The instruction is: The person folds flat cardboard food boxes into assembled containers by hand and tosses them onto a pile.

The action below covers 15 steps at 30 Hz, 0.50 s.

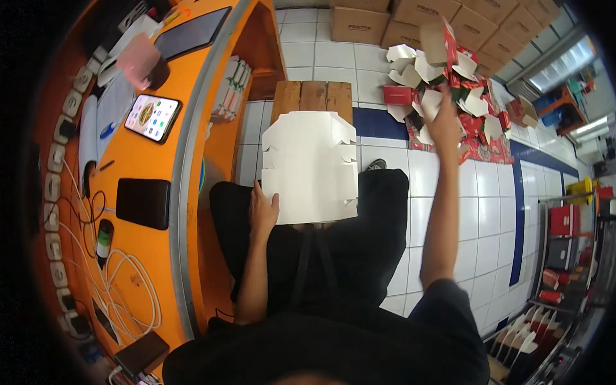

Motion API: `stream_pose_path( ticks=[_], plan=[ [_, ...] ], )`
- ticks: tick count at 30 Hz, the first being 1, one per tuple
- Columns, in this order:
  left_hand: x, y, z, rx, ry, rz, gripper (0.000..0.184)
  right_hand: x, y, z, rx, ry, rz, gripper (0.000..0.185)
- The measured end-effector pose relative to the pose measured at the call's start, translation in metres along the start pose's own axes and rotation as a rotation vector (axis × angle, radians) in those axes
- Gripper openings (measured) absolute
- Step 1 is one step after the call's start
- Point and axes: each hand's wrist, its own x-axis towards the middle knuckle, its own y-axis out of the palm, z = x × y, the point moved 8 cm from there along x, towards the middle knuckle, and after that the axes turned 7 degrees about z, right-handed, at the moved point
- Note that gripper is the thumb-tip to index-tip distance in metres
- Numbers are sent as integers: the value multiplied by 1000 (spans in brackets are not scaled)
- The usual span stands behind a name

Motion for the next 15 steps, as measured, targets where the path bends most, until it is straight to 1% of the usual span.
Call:
stream_pose_path(
  ticks=[2,3,4,5,6,7,8,9,10,11,12,14,15],
  plan=[
    [3,22,20,-1,-196,180,81,-80,100,-10,128,156,320,79],
    [2,26,23,-9,-188,185,83,-139,125,21,-67,276,401,82],
    [0,32,26,-13,-201,187,83,-173,140,60,17,317,679,87],
    [-1,33,23,-3,-130,138,84,-206,170,69,-51,283,749,90],
    [-4,32,21,13,-58,93,84,-226,180,85,-107,276,717,90],
    [-8,31,14,20,-4,57,83,-238,189,92,-43,314,667,89],
    [-11,33,12,36,-11,72,83,-250,194,94,19,355,614,89],
    [-12,31,6,82,24,39,85,-256,196,99,26,366,624,89],
    [-12,30,-1,124,62,2,88,-254,190,102,82,376,527,83],
    [-14,25,-12,178,113,-87,79,-251,182,104,135,382,426,79],
    [-13,22,-15,178,110,-87,79,-250,177,107,135,380,428,79],
    [-15,16,-36,24,323,-84,62,-245,166,116,243,320,391,67],
    [-12,14,-35,-100,268,-97,51,-246,168,116,243,314,399,67]
  ],
)
